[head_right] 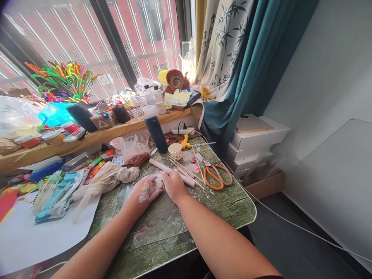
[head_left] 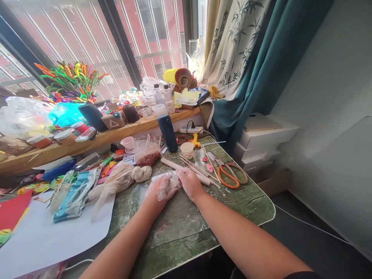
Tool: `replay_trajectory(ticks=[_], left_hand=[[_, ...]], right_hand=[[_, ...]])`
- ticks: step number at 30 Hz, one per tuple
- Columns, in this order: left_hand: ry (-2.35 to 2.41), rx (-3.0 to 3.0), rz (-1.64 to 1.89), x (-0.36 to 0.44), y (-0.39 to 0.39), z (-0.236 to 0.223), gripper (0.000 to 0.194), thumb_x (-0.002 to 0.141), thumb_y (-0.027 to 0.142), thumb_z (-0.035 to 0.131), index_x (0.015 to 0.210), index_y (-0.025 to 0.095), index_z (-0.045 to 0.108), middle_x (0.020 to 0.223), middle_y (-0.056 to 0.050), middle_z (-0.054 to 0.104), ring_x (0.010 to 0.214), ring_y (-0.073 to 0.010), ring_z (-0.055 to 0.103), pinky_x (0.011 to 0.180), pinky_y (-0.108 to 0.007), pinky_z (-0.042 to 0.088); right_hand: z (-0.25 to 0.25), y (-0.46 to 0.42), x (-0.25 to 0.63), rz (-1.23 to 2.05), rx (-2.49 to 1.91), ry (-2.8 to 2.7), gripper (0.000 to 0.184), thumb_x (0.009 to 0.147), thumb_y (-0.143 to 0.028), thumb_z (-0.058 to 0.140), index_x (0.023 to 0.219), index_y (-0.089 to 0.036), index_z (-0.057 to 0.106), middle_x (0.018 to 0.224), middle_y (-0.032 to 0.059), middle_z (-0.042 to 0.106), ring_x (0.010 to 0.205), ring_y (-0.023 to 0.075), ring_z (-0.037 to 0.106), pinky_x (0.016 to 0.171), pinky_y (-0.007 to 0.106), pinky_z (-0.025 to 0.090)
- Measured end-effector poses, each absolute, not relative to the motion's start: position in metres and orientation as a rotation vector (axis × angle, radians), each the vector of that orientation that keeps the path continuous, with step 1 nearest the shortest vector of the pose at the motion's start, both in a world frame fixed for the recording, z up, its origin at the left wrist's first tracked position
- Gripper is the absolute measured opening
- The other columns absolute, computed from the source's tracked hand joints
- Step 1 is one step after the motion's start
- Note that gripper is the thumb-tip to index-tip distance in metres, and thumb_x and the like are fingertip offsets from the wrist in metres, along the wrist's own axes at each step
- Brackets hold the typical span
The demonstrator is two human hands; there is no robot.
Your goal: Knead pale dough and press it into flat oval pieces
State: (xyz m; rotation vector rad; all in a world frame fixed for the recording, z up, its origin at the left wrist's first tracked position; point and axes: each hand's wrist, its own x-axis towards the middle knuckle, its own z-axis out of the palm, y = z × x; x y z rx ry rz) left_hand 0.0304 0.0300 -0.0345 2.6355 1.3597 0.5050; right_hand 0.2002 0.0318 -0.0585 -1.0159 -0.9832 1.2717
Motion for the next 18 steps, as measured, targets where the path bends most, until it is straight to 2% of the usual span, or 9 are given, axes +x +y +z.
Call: replay_trajectory(ticks=[6,12,18], left_hand=[[1.283,2.602,0.473,0.0268,0.0337,-0.0334,0.058,0.085,0.048,0.072,0.135,0.025,0.053,0.134,-0.009,0.06,0.123,-0.0298,0.056,0.108,-0.049,0.045],[1.263,2.636,0.449,0.0297,0.0339,-0.0288,0.037,0.095,0.041,0.059,0.129,0.025,0.061,0.124,-0.009,0.066,0.116,-0.0293,0.059,0.104,-0.049,0.046],[1.433,2.329,0.732,0.0278,0.0378,-0.0385,0.045,0.087,0.043,0.068,0.126,0.023,0.06,0.119,-0.01,0.069,0.112,-0.0288,0.064,0.102,-0.047,0.05]], right_hand=[[-0.0605,0.0327,0.1991,1.281,-1.03,-1.015,0.039,0.086,-0.052,0.056,0.061,-0.023,0.049,0.051,-0.0055,0.046,0.049,0.0126,0.041,0.052,0.027,0.037],[-0.0566,0.0294,0.2,1.243,-1.072,-1.064,0.038,0.088,-0.049,0.055,0.06,-0.023,0.05,0.053,-0.0048,0.047,0.052,0.0132,0.042,0.054,0.027,0.037],[-0.055,0.0291,0.2007,1.219,-1.097,-1.114,0.036,0.088,-0.045,0.054,0.06,-0.023,0.05,0.053,-0.005,0.048,0.053,0.0136,0.043,0.057,0.028,0.037]])
